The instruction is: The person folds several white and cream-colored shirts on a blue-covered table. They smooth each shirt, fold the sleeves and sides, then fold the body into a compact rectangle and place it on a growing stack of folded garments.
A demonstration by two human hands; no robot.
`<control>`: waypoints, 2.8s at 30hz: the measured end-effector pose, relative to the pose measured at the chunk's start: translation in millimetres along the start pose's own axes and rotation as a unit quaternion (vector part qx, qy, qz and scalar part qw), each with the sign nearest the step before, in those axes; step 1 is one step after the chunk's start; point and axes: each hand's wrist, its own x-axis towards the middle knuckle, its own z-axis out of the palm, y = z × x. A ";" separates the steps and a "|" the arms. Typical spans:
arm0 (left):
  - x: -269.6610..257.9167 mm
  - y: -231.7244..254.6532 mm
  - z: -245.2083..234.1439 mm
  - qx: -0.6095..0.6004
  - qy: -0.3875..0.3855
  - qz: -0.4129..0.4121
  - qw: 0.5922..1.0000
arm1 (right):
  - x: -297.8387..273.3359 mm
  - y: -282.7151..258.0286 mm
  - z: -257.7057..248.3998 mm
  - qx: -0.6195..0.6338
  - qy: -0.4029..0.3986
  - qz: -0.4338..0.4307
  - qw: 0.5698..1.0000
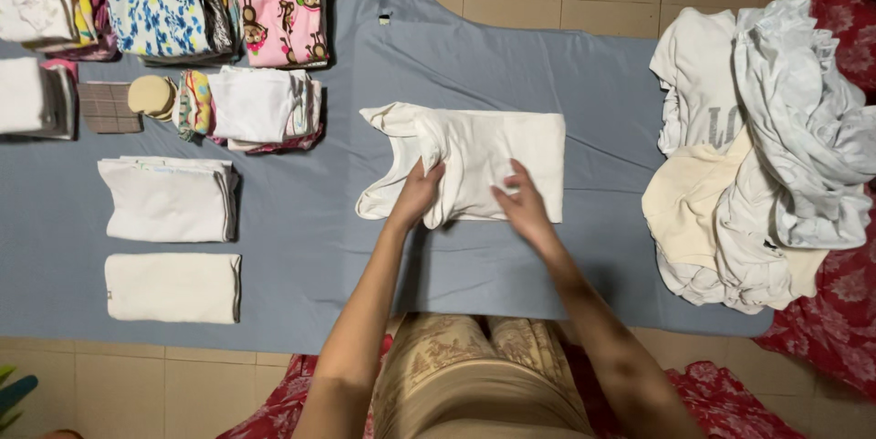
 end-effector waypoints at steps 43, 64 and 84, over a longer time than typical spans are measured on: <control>65.1 54.3 -91.0 0.386 0.214 0.048 0.896 | 133.5 17.3 -59.7 -0.323 0.117 0.010 0.939; 81.3 -18.0 -66.6 0.630 0.082 0.085 0.767 | 58.5 40.4 38.7 -0.425 0.118 -0.123 0.889; 109.6 6.0 -127.0 0.188 0.338 -0.015 0.922 | 100.3 -2.7 13.2 -0.400 0.032 0.050 0.914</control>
